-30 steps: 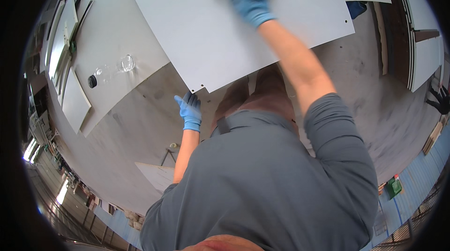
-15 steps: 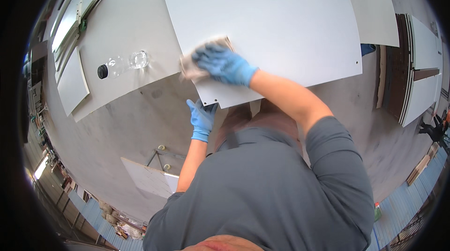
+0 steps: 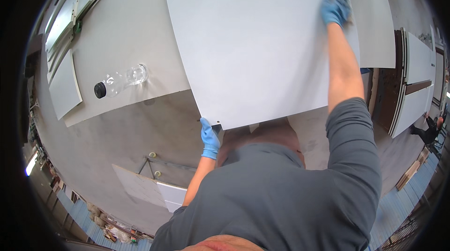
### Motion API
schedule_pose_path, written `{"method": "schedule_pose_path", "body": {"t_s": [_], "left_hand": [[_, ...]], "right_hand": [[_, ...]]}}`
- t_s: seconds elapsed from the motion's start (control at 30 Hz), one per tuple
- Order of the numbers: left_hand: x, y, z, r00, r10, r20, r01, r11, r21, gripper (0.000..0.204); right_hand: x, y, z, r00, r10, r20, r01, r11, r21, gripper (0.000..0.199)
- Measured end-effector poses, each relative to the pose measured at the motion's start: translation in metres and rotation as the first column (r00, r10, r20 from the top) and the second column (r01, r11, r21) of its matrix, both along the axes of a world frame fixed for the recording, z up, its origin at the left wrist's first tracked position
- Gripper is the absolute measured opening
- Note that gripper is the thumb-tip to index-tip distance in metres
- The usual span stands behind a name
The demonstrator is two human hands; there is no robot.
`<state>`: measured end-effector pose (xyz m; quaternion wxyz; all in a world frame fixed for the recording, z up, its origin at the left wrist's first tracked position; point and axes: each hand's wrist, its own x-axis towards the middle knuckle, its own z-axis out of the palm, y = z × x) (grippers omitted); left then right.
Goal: The person cleans a large white panel with a cloth and liquid, then applies adhesive from a tube to the panel surface. The person flips the panel and continues wiping the other side before placing it on a stack.
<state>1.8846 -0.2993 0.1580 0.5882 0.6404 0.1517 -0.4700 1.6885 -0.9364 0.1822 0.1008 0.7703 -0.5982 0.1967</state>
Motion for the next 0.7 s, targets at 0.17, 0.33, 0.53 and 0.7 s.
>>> {"method": "schedule_pose_path", "body": {"t_s": [0.17, 0.33, 0.53, 0.7], "left_hand": [[0.003, 0.008, -0.009, 0.999, -0.038, -0.012, 0.038, 0.999, -0.016, 0.079], [-0.002, 0.004, -0.006, 0.999, -0.029, 0.046, 0.027, 0.999, 0.029, 0.075], [-0.006, -0.003, 0.001, 0.997, 0.012, 0.078, -0.015, 0.999, 0.037, 0.076], [-0.005, -0.003, -0.004, 0.997, 0.005, 0.074, -0.005, 1.000, 0.008, 0.078]], "right_hand": [[-0.035, -0.021, -0.026, 0.881, -0.429, -0.199, 0.452, 0.887, 0.093, 0.075], [0.135, -0.018, -0.014, 0.999, -0.010, 0.052, 0.007, 0.998, 0.060, 0.055], [0.337, 0.124, 0.002, 0.793, 0.593, 0.140, -0.608, 0.784, 0.125, 0.040], [0.298, 0.280, 0.030, 0.367, 0.910, 0.193, -0.927, 0.374, -0.003, 0.046]]}}
